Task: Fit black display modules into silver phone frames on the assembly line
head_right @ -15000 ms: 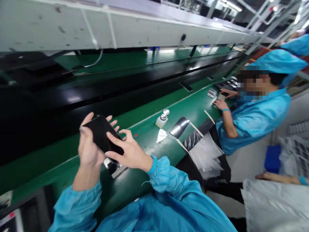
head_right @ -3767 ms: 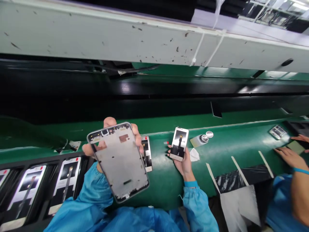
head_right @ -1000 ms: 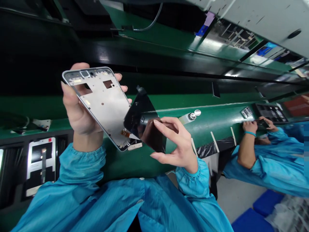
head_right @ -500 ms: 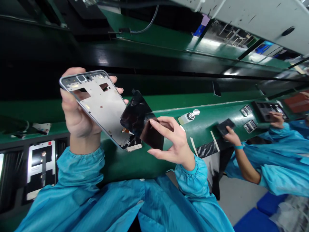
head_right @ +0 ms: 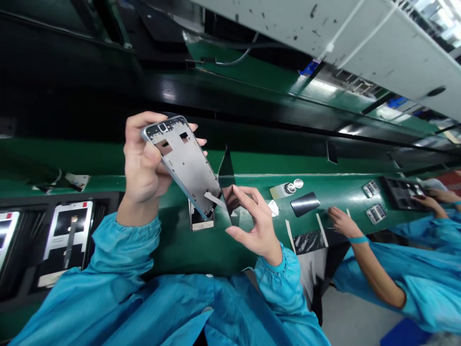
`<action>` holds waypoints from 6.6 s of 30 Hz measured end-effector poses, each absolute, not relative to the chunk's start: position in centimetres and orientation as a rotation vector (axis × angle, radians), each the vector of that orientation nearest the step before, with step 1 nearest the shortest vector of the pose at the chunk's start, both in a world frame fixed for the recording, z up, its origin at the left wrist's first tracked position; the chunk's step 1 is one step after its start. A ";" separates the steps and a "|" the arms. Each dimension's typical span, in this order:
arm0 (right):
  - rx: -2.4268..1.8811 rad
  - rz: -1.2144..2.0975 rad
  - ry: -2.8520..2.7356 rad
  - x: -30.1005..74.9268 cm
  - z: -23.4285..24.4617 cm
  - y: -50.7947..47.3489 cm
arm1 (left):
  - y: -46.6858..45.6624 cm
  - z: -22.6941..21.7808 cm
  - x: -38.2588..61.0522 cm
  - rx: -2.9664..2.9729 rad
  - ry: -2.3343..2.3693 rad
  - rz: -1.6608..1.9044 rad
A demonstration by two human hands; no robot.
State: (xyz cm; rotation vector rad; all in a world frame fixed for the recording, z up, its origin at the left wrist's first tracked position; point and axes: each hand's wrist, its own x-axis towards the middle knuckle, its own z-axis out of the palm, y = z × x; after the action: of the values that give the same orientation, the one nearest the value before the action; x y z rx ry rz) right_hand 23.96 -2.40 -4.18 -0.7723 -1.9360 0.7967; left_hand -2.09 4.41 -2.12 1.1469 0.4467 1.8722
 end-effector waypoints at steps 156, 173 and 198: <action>-0.530 1.801 -1.675 17.0 -5.7 -6.3 | -0.8 5.7 2.8 0.336 0.776 1.884; -0.426 1.693 -1.577 15.5 -4.4 -5.8 | -0.9 5.8 3.2 0.311 0.812 1.937; -0.458 1.722 -1.626 15.7 -4.2 -5.9 | -0.9 4.2 2.2 0.380 0.599 1.909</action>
State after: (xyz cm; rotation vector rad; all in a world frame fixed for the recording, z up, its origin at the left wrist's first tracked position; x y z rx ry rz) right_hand 15.67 -5.94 -4.15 -0.4578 -1.6261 1.7216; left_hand 2.22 -0.88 4.18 0.3796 0.5993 1.9090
